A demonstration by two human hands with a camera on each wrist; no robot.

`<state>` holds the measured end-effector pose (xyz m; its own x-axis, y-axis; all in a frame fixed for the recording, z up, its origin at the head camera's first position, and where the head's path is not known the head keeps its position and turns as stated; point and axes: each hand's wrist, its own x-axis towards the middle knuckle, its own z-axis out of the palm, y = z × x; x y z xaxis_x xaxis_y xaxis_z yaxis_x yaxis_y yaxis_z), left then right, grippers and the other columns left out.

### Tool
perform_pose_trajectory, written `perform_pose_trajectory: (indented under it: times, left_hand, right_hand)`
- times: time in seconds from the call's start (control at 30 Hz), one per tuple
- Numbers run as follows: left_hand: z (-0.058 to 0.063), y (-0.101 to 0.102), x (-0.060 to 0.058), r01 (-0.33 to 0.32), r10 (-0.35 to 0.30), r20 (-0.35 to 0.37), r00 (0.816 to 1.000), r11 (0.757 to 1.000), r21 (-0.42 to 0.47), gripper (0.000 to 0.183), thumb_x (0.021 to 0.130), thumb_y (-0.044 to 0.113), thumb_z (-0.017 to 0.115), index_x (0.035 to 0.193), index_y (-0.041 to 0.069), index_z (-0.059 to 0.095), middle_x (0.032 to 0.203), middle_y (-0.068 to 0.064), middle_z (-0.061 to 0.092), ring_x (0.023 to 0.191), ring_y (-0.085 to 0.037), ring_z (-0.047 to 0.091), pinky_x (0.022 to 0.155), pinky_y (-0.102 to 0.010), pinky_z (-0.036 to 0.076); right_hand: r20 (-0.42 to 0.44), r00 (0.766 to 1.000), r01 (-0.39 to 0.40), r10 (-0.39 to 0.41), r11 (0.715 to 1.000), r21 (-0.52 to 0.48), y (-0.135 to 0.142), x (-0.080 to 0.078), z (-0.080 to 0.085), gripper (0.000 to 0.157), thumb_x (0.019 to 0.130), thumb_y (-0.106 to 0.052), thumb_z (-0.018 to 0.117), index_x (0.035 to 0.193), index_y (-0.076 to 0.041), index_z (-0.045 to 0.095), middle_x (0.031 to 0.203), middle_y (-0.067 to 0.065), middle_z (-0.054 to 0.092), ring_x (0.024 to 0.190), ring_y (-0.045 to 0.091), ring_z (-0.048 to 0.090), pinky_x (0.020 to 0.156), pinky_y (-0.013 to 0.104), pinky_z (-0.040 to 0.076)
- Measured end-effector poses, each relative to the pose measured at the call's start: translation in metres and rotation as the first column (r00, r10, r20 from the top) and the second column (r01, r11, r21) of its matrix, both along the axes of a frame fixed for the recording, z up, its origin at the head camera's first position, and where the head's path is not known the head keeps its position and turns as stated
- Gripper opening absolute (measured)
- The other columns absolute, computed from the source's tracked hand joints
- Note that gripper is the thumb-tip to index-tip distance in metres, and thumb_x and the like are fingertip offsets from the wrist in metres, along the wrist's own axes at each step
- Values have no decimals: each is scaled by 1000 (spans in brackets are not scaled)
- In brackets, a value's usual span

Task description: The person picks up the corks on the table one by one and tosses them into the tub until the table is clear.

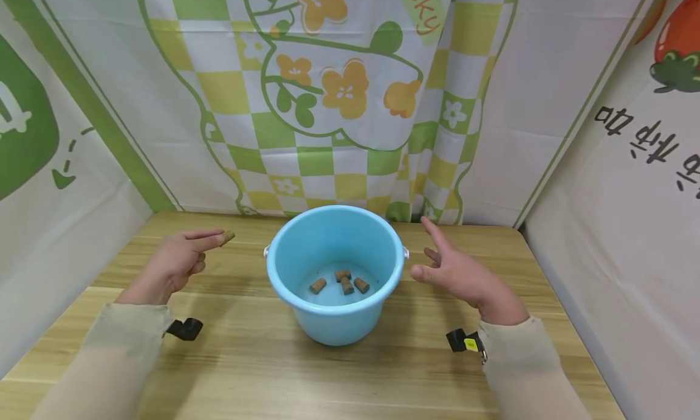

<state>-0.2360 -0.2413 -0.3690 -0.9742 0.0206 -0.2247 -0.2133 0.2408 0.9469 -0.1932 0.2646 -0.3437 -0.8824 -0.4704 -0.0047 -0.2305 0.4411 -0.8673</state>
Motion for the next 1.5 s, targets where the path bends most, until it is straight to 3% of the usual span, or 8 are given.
perform_pose_trajectory:
  times: [0.2, 0.3, 0.4, 0.6, 0.77, 1.07, 1.3, 1.5]
  left_hand:
    - [42, 35, 13, 16, -35, -114, 993, 987, -162, 57, 88, 50, 73, 135, 17, 64, 140, -7, 54, 50, -6, 37, 48, -25, 35]
    - [57, 53, 19, 24, -70, -164, 984, 962, -271, 49, 88, 52, 73, 127, 23, 70, 133, -1, 61, 89, -16, 61, 74, -37, 47]
    - [66, 71, 23, 43, -133, -227, 965, 931, -362, 38, 93, 45, 70, 123, 22, 72, 128, 0, 64, 130, -27, 46, 96, -50, 39]
    - [77, 104, 26, 59, -259, -317, 913, 849, -525, 28, 96, 34, 69, 118, 17, 74, 115, 0, 70, 106, -25, 61, 81, -43, 49]
    - [86, 125, 26, 70, -319, -341, 884, 812, -579, 27, 95, 32, 71, 117, 17, 75, 106, 1, 71, 107, -24, 61, 84, -42, 49]
    - [94, 146, 26, 102, -386, -339, 858, 776, -623, 23, 93, 31, 73, 113, 20, 77, 104, 3, 69, 104, -23, 60, 84, -41, 48]
    - [94, 154, 29, 120, -452, -317, 834, 709, -695, 19, 94, 32, 72, 109, 21, 77, 101, 3, 70, 99, -21, 61, 80, -38, 49]
    - [89, 155, 29, 163, -520, -302, 799, 671, -723, 62, 94, 53, 64, 144, 18, 56, 137, -8, 56, 124, -31, 52, 96, -49, 45]
  right_hand:
    - [-39, 989, 149, -145, 982, 115, 1, 0, -5, 84, 100, -46, 59, 160, -37, 2, 165, 14, 2, 144, 49, 16, 100, 73, 26]
    - [-108, 973, 222, -204, 954, 202, 1, -1, -10, 84, 99, -53, 56, 162, -29, 4, 164, 15, 4, 144, 49, 11, 100, 75, 20]
    - [-192, 955, 275, -228, 920, 279, 0, -1, -15, 90, 96, -59, 55, 162, -19, 8, 164, 18, 6, 144, 49, 9, 100, 77, 18]
    - [-245, 939, 320, -242, 877, 359, -5, 1, -22, 96, 93, -65, 56, 160, -7, 17, 161, 28, 5, 141, 56, 13, 97, 78, 22]
    - [-239, 939, 325, -246, 863, 387, -8, 3, -23, 96, 93, -66, 54, 158, -3, 21, 159, 31, 6, 138, 60, 16, 96, 77, 24]
    - [-219, 938, 338, -267, 842, 421, -7, 3, -26, 99, 92, -71, 51, 158, -3, 21, 158, 33, 6, 136, 61, 20, 95, 77, 27]
    - [-215, 938, 341, -272, 837, 429, -9, 5, -28, 100, 92, -71, 50, 158, -3, 21, 158, 33, 5, 136, 61, 20, 95, 78, 26]
    - [-212, 942, 329, -260, 840, 431, -13, 7, -25, 98, 92, -70, 50, 157, -3, 23, 158, 34, 7, 135, 62, 20, 94, 78, 27]
